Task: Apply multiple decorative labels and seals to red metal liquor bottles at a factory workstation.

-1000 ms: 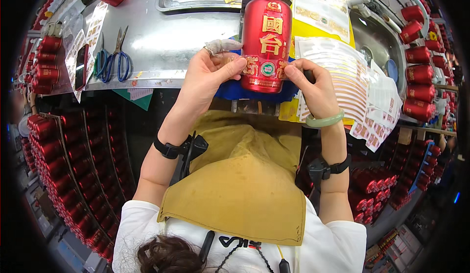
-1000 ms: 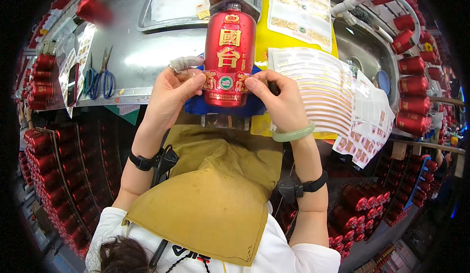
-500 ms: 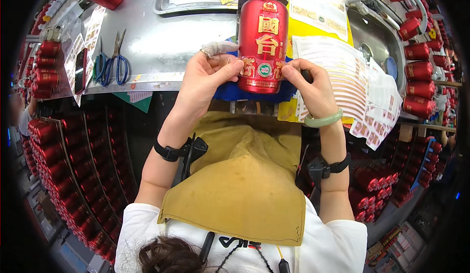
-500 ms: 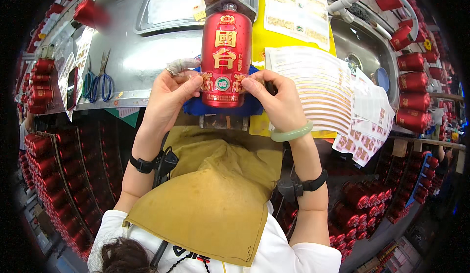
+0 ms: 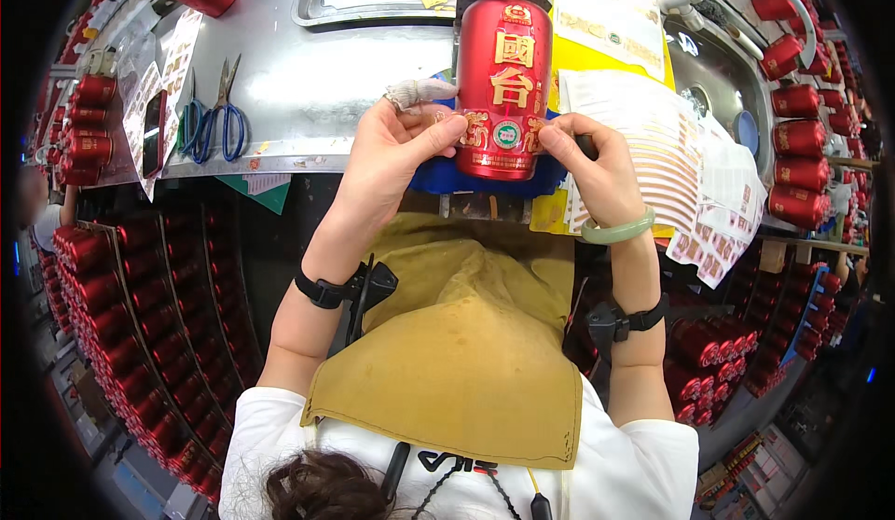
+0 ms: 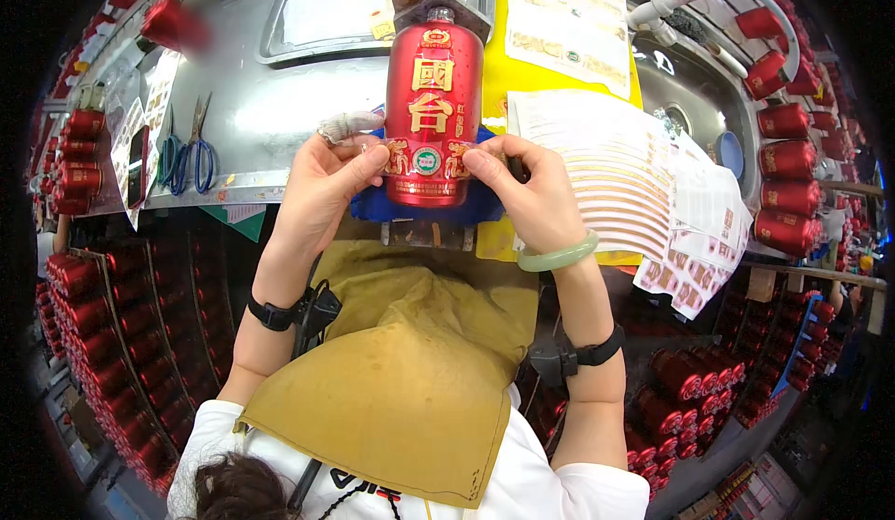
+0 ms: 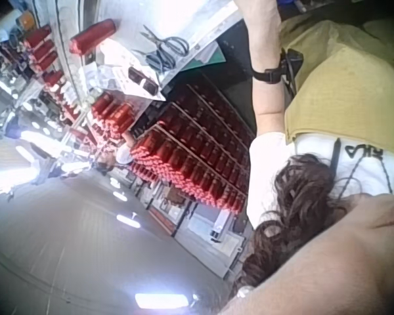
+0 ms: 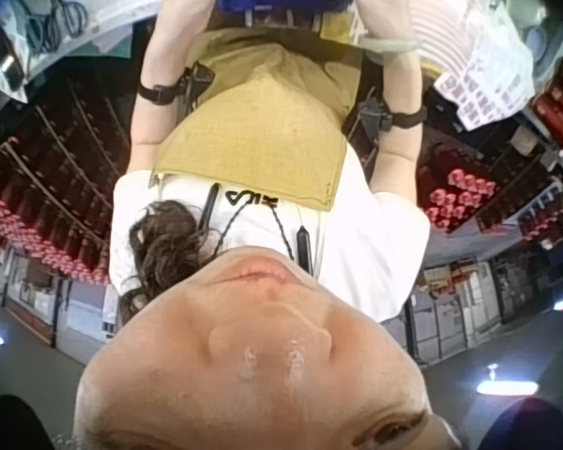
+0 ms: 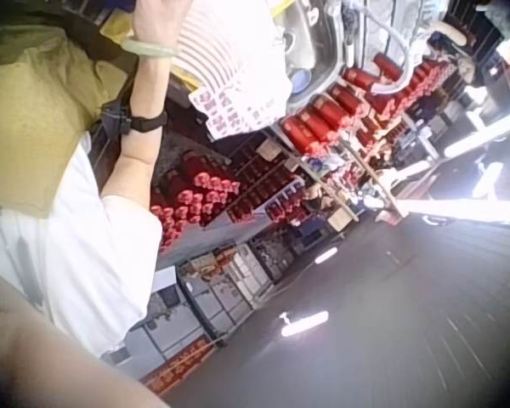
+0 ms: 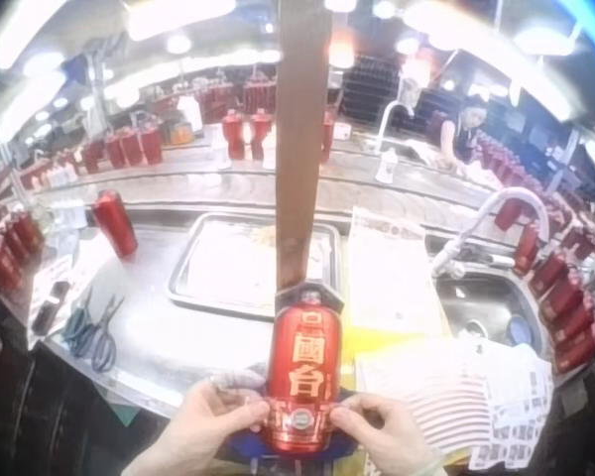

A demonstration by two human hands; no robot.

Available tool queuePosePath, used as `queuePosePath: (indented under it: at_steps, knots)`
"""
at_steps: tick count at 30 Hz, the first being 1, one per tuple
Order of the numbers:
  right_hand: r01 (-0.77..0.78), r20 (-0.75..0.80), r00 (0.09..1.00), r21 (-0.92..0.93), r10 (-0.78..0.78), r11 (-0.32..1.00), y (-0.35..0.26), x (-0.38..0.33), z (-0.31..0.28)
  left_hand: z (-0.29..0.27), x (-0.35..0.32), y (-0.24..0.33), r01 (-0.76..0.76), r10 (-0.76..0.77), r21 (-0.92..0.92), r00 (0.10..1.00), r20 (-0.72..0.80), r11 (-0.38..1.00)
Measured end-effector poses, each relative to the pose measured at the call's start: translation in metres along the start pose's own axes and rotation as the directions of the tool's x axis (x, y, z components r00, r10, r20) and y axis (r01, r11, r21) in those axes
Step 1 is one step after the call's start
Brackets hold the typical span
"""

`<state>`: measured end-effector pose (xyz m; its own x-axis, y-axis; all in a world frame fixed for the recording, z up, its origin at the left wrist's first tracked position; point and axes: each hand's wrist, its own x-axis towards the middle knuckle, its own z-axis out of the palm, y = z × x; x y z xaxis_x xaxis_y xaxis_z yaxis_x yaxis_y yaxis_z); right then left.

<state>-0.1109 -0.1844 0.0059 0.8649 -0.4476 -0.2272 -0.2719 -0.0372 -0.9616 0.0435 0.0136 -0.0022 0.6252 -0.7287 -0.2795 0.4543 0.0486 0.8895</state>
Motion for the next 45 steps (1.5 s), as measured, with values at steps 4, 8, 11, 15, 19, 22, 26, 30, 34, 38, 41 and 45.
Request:
queuePosePath:
  at_steps: [4, 8, 11, 15, 19, 22, 26, 30, 34, 38, 41, 45]
  knots:
    - [-0.015, -0.004, 1.0, -0.012, 0.014, 1.0, 0.0, 0.0, 0.0, -0.001, 0.001, 0.0, 0.005, -0.005, 0.002, 1.0, 0.015, 1.0]
    - [-0.009, -0.002, 1.0, 0.004, 0.009, 1.0, -0.001, 0.0, 0.001, -0.002, 0.001, 0.0, 0.003, -0.003, -0.002, 1.0, 0.015, 1.0]
    - [0.008, 0.0, 1.0, 0.011, -0.008, 1.0, -0.002, -0.001, 0.001, -0.001, 0.001, -0.001, -0.011, 0.011, -0.013, 1.0, 0.011, 1.0]
    - [-0.015, 0.004, 1.0, 0.03, 0.015, 0.999, -0.003, -0.001, 0.001, -0.002, 0.001, -0.002, -0.018, 0.018, -0.023, 1.0, 0.021, 1.0]
    - [-0.029, 0.008, 1.0, 0.042, 0.028, 0.999, -0.001, -0.001, 0.0, 0.0, 0.0, -0.001, 0.002, -0.002, 0.009, 1.0, -0.011, 1.0]
    - [-0.007, -0.002, 1.0, 0.039, 0.007, 0.999, -0.005, -0.002, 0.002, 0.001, 0.0, -0.003, -0.013, 0.013, 0.01, 1.0, -0.028, 1.0]
    - [-0.007, 0.014, 1.0, 0.014, 0.007, 1.0, -0.005, -0.001, -0.001, 0.003, 0.0, -0.001, -0.015, 0.016, 0.015, 1.0, -0.028, 1.0]
    - [0.053, -0.232, 0.972, 0.014, -0.048, 0.999, -0.004, 0.001, -0.025, 0.004, 0.0, -0.002, -0.041, 0.045, 0.069, 0.997, -0.056, 0.997]
    - [0.169, -0.194, 0.968, 0.034, -0.16, 0.985, -0.025, -0.013, -0.008, 0.0, 0.0, -0.003, -0.038, 0.041, 0.076, 0.998, -0.048, 0.996]
    - [0.115, -0.221, 0.958, -0.285, -0.182, 0.952, -0.01, -0.004, 0.0, -0.004, 0.001, -0.005, -0.065, 0.066, 0.037, 0.997, -0.025, 0.997]
    - [0.172, -0.28, 0.938, -0.136, -0.205, 0.976, -0.001, -0.003, -0.017, -0.006, -0.001, -0.012, -0.122, 0.146, 0.204, 0.984, -0.107, 0.971]
    - [0.091, -0.093, 0.991, -0.074, -0.098, 0.993, -0.022, -0.015, -0.011, -0.013, -0.01, -0.023, -0.179, 0.286, 0.456, 0.942, -0.178, 0.872]
